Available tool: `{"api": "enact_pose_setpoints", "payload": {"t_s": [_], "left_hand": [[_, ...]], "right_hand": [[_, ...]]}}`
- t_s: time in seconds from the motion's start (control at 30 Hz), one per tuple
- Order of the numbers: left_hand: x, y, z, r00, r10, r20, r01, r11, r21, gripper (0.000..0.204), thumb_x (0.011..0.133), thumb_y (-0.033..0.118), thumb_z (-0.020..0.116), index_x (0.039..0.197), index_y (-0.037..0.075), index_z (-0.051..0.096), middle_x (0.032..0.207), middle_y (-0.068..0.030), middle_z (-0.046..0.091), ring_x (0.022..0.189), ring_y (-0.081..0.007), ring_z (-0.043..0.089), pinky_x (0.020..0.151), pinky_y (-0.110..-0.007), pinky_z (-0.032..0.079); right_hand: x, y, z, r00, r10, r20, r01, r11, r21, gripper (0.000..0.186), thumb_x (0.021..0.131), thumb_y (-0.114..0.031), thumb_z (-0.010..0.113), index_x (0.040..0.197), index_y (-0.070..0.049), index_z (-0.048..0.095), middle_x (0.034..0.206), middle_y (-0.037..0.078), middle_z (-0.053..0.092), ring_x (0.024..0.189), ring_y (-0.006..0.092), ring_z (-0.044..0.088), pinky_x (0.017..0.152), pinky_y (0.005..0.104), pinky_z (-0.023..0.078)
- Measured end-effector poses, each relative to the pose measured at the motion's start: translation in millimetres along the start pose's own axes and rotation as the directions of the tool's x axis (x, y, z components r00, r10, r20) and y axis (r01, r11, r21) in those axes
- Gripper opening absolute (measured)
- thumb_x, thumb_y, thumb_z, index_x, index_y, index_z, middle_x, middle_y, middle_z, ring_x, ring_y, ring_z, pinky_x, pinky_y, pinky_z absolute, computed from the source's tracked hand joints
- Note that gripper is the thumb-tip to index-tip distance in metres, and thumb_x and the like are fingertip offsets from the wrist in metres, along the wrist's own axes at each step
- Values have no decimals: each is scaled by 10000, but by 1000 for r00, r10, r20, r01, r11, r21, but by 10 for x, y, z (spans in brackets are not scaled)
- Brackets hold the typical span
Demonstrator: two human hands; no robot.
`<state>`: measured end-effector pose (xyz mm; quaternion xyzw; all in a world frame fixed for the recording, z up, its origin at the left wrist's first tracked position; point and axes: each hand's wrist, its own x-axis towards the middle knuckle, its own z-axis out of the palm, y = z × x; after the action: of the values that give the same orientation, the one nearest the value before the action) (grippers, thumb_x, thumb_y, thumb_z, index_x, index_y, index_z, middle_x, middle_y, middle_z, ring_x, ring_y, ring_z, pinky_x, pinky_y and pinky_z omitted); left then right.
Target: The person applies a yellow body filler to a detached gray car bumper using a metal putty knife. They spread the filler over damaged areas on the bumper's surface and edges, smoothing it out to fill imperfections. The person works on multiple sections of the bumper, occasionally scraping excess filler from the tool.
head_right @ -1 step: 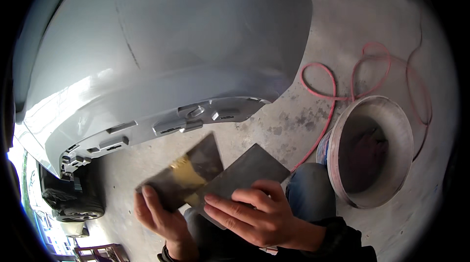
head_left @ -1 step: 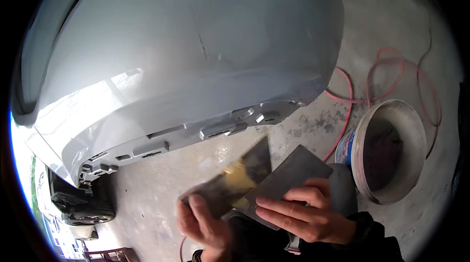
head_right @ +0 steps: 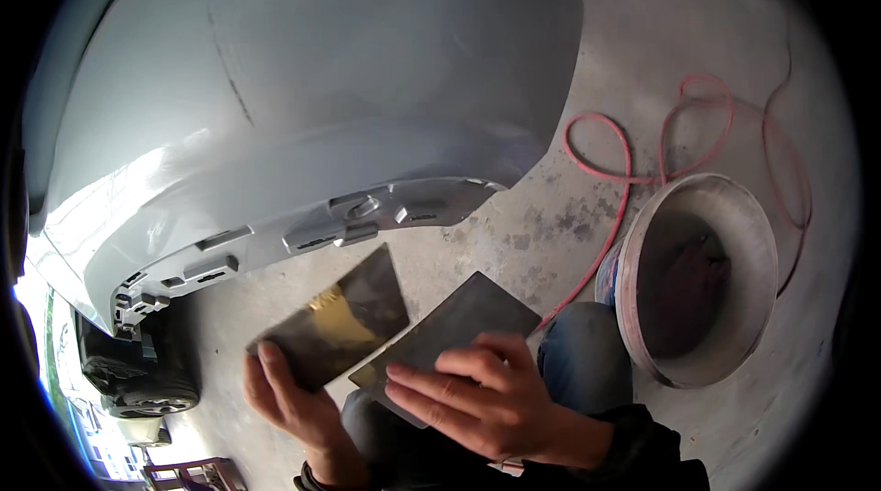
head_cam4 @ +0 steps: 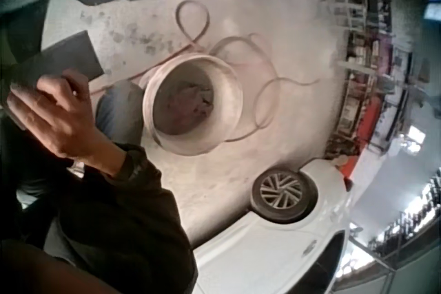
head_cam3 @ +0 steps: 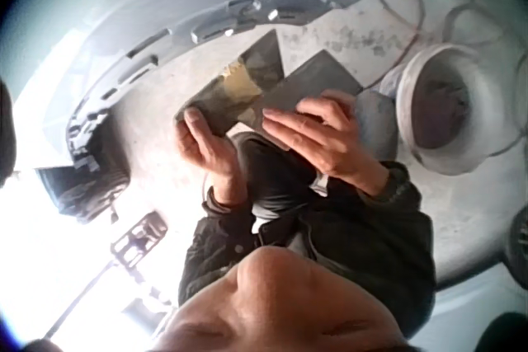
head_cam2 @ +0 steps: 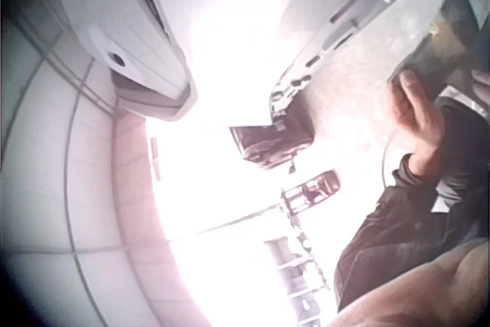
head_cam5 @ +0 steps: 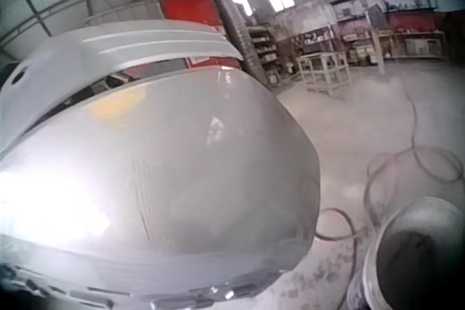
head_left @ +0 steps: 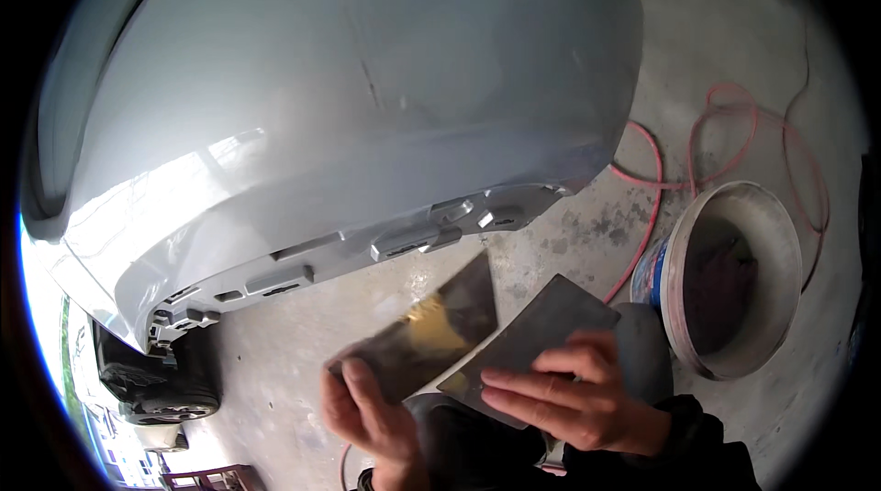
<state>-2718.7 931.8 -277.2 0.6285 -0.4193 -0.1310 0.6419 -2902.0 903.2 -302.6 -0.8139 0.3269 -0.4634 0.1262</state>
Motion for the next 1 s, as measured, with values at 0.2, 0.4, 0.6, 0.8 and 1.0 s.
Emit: {"api": "enact_pose_setpoints", "payload": {"t_s": [0.2, 0.4, 0.6, 0.8, 1.0], "left_hand": [[565, -310, -547, 903, -56, 426, 126, 982, -138, 290, 933, 214, 538, 909, -69, 597, 1162, -240, 528, 1115, -411, 520, 918, -507, 440], [860, -563, -450, 820, 89, 566, 201, 881, -429, 263, 911, 206, 573, 828, -43, 595, 1452, -157, 291, 1349, -419, 241, 1022, -701, 219], [936, -617, -335, 795, 248, 554, 238, 713, -660, 270, 903, 190, 585, 706, 13, 530, 1487, -123, 260, 1378, -378, 201, 1023, -720, 199], [965, -690, -393, 773, 281, 569, 307, 619, -723, 218, 879, 151, 607, 731, 18, 520, 1452, -143, 312, 1365, -381, 238, 1025, -676, 271], [973, -758, -394, 806, 262, 530, 315, 568, -760, 251, 902, 129, 571, 727, -34, 495, 1378, -228, 401, 1317, -405, 338, 1027, -642, 324]], "right_hand": [[-4, 213, 170, 974, 120, -192, -124, 992, -7, 288, 727, -154, 693, 1014, -153, 712, 1090, -44, 676, 884, 133, 503, 792, 310, 377], [362, 385, 439, 918, -35, -395, -31, 987, -160, 297, 722, -159, 717, 1019, -160, 708, 1107, -57, 669, 903, 125, 498, 776, 281, 357], [594, 440, 632, 893, -149, -425, 62, 975, -212, 362, 699, -92, 751, 1048, -162, 687, 1155, -43, 649, 907, 147, 477, 746, 290, 362], [797, 435, 810, 793, -189, -580, 60, 970, -235, 203, 730, -219, 725, 932, -197, 736, 1086, -107, 673, 858, 97, 499, 751, 271, 310], [769, 467, 934, 809, -170, -563, 42, 972, -233, 174, 753, -239, 708, 921, -203, 736, 1080, -117, 674, 884, 89, 493, 749, 267, 307]]}}
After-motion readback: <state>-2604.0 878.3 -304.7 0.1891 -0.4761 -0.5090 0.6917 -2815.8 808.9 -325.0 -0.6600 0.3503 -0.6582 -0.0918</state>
